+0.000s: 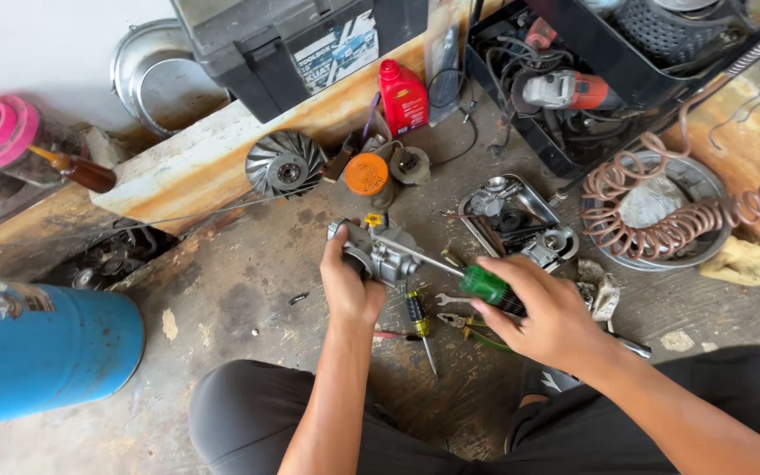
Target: Disassembling and inspecting a motorcycle carburetor using a screwdriver
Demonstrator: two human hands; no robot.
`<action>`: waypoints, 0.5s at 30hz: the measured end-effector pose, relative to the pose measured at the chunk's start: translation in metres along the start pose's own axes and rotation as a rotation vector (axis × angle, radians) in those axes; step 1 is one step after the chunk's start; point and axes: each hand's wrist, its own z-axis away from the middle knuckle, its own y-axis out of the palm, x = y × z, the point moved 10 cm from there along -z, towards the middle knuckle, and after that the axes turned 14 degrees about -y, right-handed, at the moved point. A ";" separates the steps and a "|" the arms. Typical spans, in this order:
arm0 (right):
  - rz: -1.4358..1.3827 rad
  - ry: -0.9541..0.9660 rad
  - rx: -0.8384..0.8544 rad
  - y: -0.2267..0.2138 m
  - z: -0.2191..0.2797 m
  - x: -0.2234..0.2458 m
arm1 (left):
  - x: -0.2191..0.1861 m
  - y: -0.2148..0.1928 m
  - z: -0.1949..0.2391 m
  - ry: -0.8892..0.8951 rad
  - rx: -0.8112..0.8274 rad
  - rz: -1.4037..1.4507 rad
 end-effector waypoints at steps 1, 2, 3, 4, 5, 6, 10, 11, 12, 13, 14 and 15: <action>-0.011 -0.003 0.005 -0.003 0.003 0.001 | -0.004 0.002 0.004 0.007 -0.008 0.006; 0.027 -0.026 0.048 -0.003 0.006 0.004 | -0.010 0.004 0.009 0.030 -0.010 0.029; 0.067 -0.053 0.090 -0.005 0.008 0.006 | -0.015 0.008 0.013 0.053 -0.008 0.053; 0.060 -0.059 0.094 -0.004 0.009 0.004 | -0.017 0.009 0.016 0.060 -0.012 0.060; 0.080 -0.071 0.091 -0.004 0.012 0.004 | -0.017 0.011 0.019 0.063 -0.009 0.057; 0.101 -0.083 0.088 -0.006 0.016 0.004 | -0.018 0.014 0.023 0.066 -0.007 0.054; 0.145 -0.129 0.096 -0.008 0.017 0.006 | -0.012 0.022 0.028 0.052 0.001 0.040; 0.148 -0.128 0.097 -0.008 0.018 0.005 | -0.010 0.024 0.030 0.052 0.005 0.036; 0.151 -0.127 0.097 -0.008 0.018 0.004 | -0.010 0.026 0.032 0.052 0.008 0.031; 0.152 -0.127 0.096 -0.009 0.017 0.005 | -0.009 0.025 0.029 0.051 0.009 0.030; 0.151 -0.128 0.096 -0.010 0.015 0.007 | -0.009 0.024 0.027 0.054 0.017 0.022; 0.149 -0.129 0.098 -0.011 0.013 0.008 | -0.009 0.023 0.025 0.057 0.025 0.015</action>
